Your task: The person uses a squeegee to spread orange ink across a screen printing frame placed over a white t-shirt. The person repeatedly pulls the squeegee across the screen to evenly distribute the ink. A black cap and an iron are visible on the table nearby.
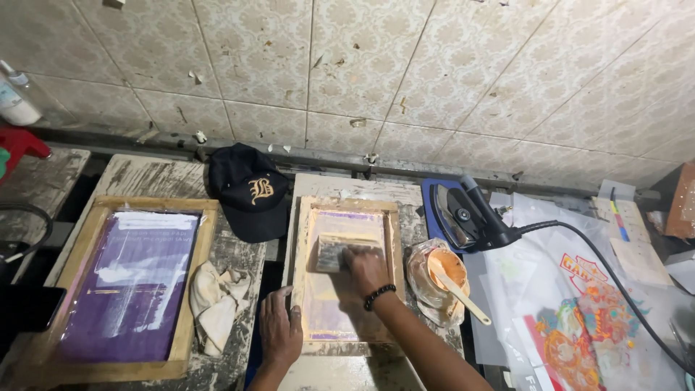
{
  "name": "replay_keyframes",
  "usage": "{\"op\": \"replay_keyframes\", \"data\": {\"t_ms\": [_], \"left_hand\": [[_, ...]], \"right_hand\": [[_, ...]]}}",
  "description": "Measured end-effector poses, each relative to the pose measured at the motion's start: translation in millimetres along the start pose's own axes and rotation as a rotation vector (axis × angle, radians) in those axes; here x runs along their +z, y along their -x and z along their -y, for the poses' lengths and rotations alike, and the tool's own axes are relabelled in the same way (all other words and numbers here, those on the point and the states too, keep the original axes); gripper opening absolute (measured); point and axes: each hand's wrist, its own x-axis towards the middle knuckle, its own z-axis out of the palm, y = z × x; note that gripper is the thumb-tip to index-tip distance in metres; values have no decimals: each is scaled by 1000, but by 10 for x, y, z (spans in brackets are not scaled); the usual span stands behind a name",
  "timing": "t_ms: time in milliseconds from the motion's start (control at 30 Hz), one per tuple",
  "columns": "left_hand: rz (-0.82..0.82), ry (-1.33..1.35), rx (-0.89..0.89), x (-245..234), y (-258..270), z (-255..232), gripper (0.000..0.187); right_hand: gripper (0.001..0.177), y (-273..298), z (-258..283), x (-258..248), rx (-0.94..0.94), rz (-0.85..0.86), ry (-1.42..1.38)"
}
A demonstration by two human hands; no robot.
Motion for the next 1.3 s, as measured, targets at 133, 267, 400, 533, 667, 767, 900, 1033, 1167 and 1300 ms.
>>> {"op": "replay_keyframes", "data": {"t_ms": [133,267,400,533,667,767,900,1033,1167,1300], "left_hand": [[3,14,16,-44,-9,-15,38],[8,-4,3,-6,-33,-15,41],[-15,2,14,-1,-21,-2,42],[-17,8,11,-21,-17,-23,42],[-4,14,10,-39,-25,-40,41],[-10,27,32,-41,-28,-26,42],[-5,21,7,-21,-6,-8,41],[16,8,-30,-3,20,3,42],[-5,18,6,-13,-19,-38,45],[-8,24,-3,-35,-17,-50,42]], "right_hand": [[47,307,-33,-63,-5,98,-138],[15,-64,-72,-388,-259,-89,261],[11,-770,-19,-572,-199,-113,404],[11,-923,-137,-394,-253,-88,414],[7,-416,-106,-240,-153,57,384],[6,143,-1,-183,-173,87,335],[14,458,-169,-159,-437,69,284],[8,195,-7,-412,-136,110,323],[22,-280,-178,-123,-218,-241,294],[26,167,25,43,-322,-173,158]]}}
